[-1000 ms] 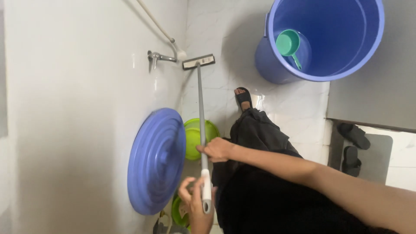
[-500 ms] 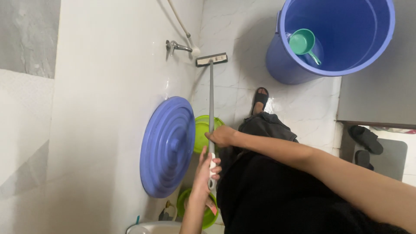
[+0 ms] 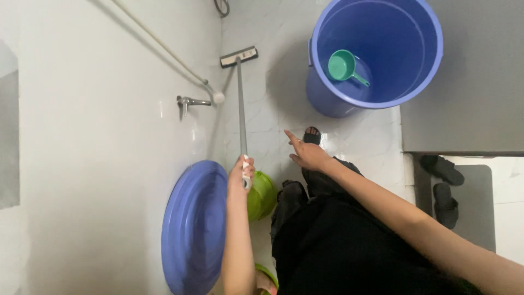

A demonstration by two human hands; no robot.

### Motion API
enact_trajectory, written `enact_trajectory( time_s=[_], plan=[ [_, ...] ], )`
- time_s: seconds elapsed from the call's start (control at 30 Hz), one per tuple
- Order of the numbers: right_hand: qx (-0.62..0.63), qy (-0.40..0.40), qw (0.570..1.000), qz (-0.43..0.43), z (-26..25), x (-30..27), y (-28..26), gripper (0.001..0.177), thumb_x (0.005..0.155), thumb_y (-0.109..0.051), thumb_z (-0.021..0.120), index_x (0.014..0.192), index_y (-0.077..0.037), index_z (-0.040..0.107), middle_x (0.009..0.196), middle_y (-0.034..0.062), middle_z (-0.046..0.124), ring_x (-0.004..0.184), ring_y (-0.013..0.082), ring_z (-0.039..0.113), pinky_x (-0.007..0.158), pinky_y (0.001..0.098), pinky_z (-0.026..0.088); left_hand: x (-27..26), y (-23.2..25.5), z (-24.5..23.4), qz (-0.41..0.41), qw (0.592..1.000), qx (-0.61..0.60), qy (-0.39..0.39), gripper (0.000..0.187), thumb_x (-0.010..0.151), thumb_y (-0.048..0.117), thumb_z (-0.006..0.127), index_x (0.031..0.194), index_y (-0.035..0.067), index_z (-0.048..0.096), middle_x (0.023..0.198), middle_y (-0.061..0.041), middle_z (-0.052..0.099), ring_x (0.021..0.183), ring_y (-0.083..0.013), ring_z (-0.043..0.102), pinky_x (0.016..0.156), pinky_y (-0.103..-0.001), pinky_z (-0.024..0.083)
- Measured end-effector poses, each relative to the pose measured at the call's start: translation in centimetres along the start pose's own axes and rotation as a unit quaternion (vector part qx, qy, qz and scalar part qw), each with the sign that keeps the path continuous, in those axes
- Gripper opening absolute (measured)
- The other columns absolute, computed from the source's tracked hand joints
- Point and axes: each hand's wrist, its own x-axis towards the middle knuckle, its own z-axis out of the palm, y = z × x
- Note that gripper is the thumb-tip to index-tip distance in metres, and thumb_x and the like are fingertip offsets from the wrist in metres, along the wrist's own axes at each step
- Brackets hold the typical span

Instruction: Scrubbing the bathroom floor with a long-handled floor brush.

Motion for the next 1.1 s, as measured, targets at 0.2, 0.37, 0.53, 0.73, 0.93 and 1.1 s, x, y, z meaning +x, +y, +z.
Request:
enact_trajectory(
  time_s=[0.2, 0.37, 0.53, 0.73, 0.93, 1.1],
  plan=[
    [0.046, 0.031, 0.995, 0.087, -1.4, -3.0, 3.8, 0.088, 0.09, -0.023, 0.064, 0.158, -0.009, 0.012, 0.124, 0.0211, 0.068, 0.099, 0.0427, 0.068, 0.084, 0.0506, 0.055, 13.8, 6.5, 8.7, 0.007, 0.999, -0.019, -0.034, 0.021, 0.105, 0.026, 0.056, 0.097, 0.008, 0.05, 0.078, -0.007, 0.057, 0.052, -0.0111, 0.048, 0.041, -0.021, 0.039],
    [-0.034, 0.082, 0.994, -0.056, -0.3, -5.4, 3.9, 0.046, 0.094, -0.021, 0.063, 0.134, -0.016, 0.041, 0.136, 0.0206, 0.069, 0.095, 0.0319, 0.074, 0.083, 0.0435, 0.058, 16.4, 7.6, 14.9, 0.027, 0.998, -0.053, -0.02, 0.021, 0.107, 0.023, 0.054, 0.098, 0.005, 0.048, 0.078, -0.006, 0.056, 0.054, -0.0117, 0.047, 0.042, -0.021, 0.038],
    [0.113, -0.012, 0.989, 0.092, 0.0, -5.6, 1.9, 0.072, 0.094, -0.019, 0.062, 0.156, -0.01, 0.026, 0.108, 0.0181, 0.075, 0.097, 0.0361, 0.071, 0.086, 0.0461, 0.056, 13.0, 6.2, 8.2, 0.003, 0.996, -0.046, -0.076, 0.019, 0.104, 0.023, 0.055, 0.098, 0.006, 0.049, 0.078, -0.006, 0.057, 0.055, -0.0125, 0.048, 0.042, -0.021, 0.04],
    [0.122, -0.045, 0.99, 0.051, 2.6, -5.2, 0.5, 0.077, 0.092, -0.015, 0.063, 0.156, -0.012, 0.02, 0.126, 0.0197, 0.066, 0.093, 0.0373, 0.072, 0.084, 0.0473, 0.055, 0.2, -3.9, -7.3, -0.06, 0.995, -0.066, -0.038, 0.025, 0.104, 0.036, 0.059, 0.1, 0.011, 0.056, 0.069, 0.001, 0.057, 0.046, -0.0066, 0.045, 0.039, -0.019, 0.038],
    [0.166, -0.079, 0.983, 0.017, 7.0, -6.1, -0.4, 0.077, 0.091, -0.013, 0.064, 0.155, -0.012, 0.021, 0.128, 0.0199, 0.066, 0.095, 0.0372, 0.071, 0.085, 0.0465, 0.055, -19.0, -15.9, -15.1, -0.082, 0.991, -0.107, 0.01, 0.029, 0.103, 0.04, 0.058, 0.098, 0.011, 0.058, 0.059, 0.003, 0.047, 0.043, -0.0067, 0.042, 0.037, -0.021, 0.033],
    [0.159, -0.095, 0.982, 0.031, 7.1, -6.7, -0.7, 0.079, 0.09, -0.011, 0.065, 0.156, -0.013, 0.022, 0.127, 0.0195, 0.067, 0.096, 0.0364, 0.071, 0.087, 0.0451, 0.055, -28.8, -16.6, -4.5, 0.005, 0.99, -0.048, 0.134, 0.023, 0.099, 0.031, 0.056, 0.113, 0.013, 0.056, 0.078, -0.003, 0.058, 0.05, -0.0084, 0.044, 0.04, -0.023, 0.031]
  ],
)
